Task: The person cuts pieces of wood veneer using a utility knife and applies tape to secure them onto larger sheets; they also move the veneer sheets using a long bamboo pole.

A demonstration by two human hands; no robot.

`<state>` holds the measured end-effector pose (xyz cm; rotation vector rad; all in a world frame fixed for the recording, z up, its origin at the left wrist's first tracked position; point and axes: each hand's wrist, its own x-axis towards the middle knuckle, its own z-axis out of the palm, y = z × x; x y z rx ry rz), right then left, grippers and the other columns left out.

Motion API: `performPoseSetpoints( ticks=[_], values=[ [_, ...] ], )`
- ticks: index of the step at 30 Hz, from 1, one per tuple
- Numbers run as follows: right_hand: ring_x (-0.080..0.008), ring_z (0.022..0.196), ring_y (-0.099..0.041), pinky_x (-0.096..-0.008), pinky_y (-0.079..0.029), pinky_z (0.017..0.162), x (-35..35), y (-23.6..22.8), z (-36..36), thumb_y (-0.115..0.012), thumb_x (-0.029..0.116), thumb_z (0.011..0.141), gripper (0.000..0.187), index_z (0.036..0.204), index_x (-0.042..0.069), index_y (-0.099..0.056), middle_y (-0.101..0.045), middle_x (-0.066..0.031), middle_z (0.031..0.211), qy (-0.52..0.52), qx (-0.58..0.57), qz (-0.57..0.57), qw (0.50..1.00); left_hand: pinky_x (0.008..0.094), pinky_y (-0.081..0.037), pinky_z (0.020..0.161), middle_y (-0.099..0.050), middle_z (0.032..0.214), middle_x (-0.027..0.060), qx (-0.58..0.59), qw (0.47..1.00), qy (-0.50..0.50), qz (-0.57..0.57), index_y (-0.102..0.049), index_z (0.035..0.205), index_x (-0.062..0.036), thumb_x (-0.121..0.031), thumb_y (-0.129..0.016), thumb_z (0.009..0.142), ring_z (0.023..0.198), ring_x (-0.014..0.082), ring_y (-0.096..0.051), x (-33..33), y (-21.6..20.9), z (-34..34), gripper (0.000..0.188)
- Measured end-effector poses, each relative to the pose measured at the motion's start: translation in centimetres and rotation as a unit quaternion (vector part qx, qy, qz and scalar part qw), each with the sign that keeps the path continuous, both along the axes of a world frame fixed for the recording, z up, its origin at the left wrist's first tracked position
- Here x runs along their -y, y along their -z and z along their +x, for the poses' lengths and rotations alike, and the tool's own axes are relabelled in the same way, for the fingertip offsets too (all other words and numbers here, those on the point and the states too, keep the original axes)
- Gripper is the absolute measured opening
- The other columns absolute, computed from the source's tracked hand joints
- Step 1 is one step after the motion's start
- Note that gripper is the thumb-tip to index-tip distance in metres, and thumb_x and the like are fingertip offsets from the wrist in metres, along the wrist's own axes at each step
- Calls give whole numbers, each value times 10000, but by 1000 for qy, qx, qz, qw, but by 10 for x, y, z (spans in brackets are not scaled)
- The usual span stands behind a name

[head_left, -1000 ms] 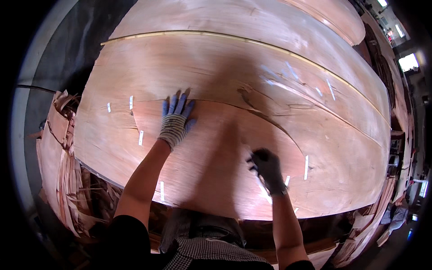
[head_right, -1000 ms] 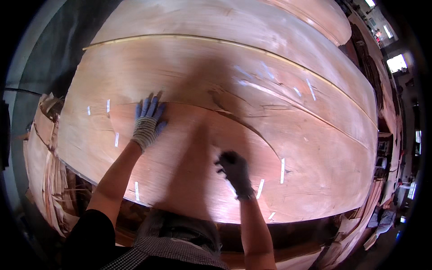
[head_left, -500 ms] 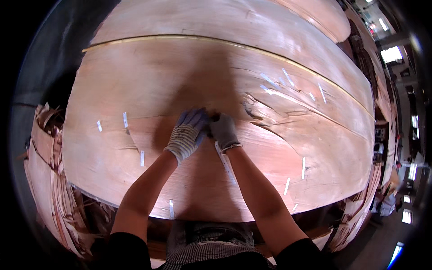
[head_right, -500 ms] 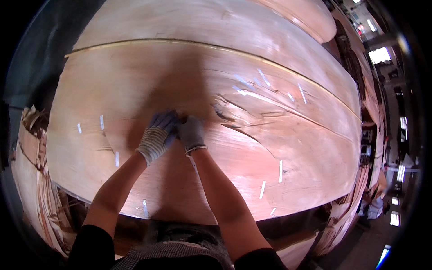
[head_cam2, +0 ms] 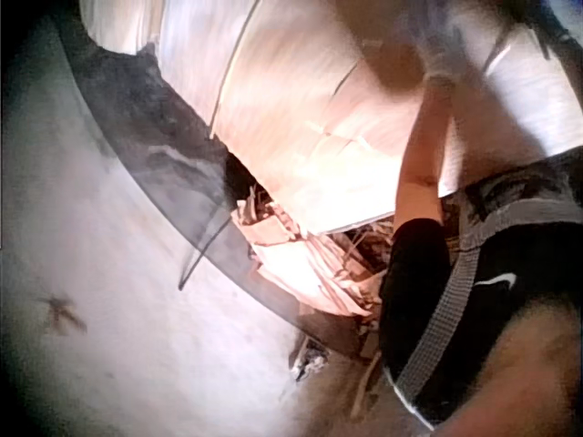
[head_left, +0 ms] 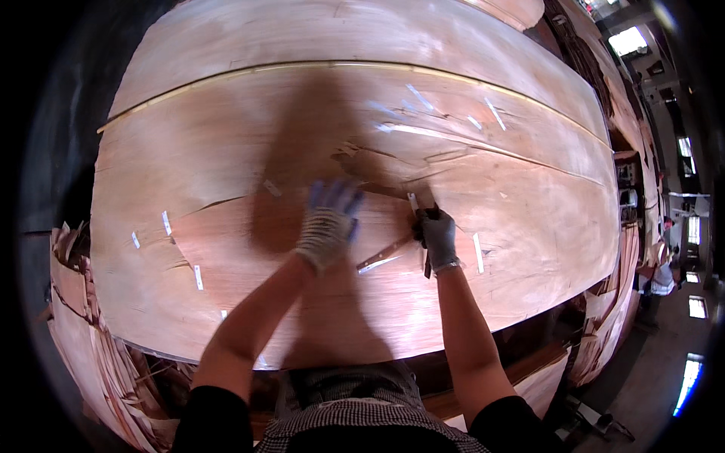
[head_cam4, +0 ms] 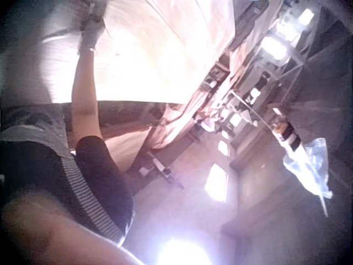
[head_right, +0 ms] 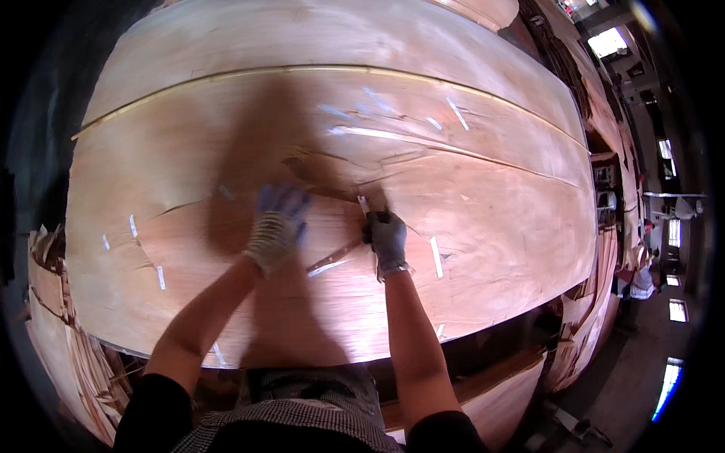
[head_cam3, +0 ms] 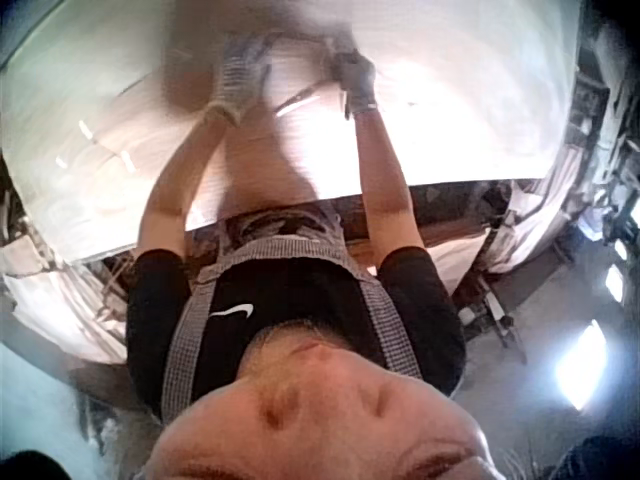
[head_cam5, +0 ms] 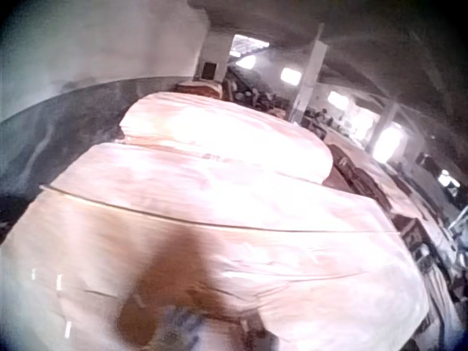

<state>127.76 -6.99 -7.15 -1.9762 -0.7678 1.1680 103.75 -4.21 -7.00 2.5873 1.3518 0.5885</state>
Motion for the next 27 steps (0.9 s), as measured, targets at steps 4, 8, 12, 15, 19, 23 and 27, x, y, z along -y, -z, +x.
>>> performPoseSetpoints(
  ticks=[4,8,12,15,19,23,27],
  values=[
    [-129,437,-527,-273,-401,406,-6,10,3,-619,237,854,241,805,3,-647,-587,-55,585,-18,50,-8,999,483,-180,1115,-477,1318,128,-29,993,109,-38,-543,1224,-63,-287,-628,764,1275,306,-377,-3,15,90,518],
    [-181,499,-589,-317,-460,455,8,46,24,-588,228,844,249,797,-11,-635,-597,-102,592,-147,259,125,946,449,-168,1128,-498,1315,134,-96,984,146,18,-532,1238,-40,-346,-599,788,1272,306,-401,-7,31,106,548],
    [-157,591,-621,-279,-469,476,-1,-14,64,-585,215,876,211,808,17,-607,-631,-84,671,-155,113,8,981,471,-158,1127,-461,1360,127,-206,970,81,-97,-528,1251,-50,-379,-525,832,1304,303,-358,-2,2,126,533],
    [-141,601,-619,-248,-445,454,19,-62,59,-564,198,902,172,967,40,-581,-652,-69,778,-174,-38,10,984,486,-161,1122,-457,1357,123,-84,994,15,-66,-546,1226,-65,-339,-523,838,1301,317,-350,22,-3,99,476],
    [-109,655,-613,-224,-449,450,93,-56,81,-571,148,897,178,1007,15,-616,-672,-87,923,-279,-39,10,960,485,-261,1062,-477,1292,154,37,987,-147,-60,-563,1165,-57,-194,-560,810,1238,338,-393,133,-15,-3,381],
    [-94,565,-585,-200,-405,391,161,-74,65,-593,142,887,237,1079,4,-613,-681,-74,960,-341,-91,-66,933,454,-348,976,-486,1258,174,-148,878,-454,-32,-509,1198,-10,-192,-517,835,1188,326,-435,265,-6,-121,407],
    [-94,478,-563,-194,-382,351,189,-109,-38,-607,135,878,198,1015,-7,-590,-692,-95,860,-422,-138,-143,885,458,-320,1017,-452,1304,223,-219,847,-456,-161,-462,1244,22,-263,-462,871,1211,374,-425,318,21,-171,469]
  ],
)
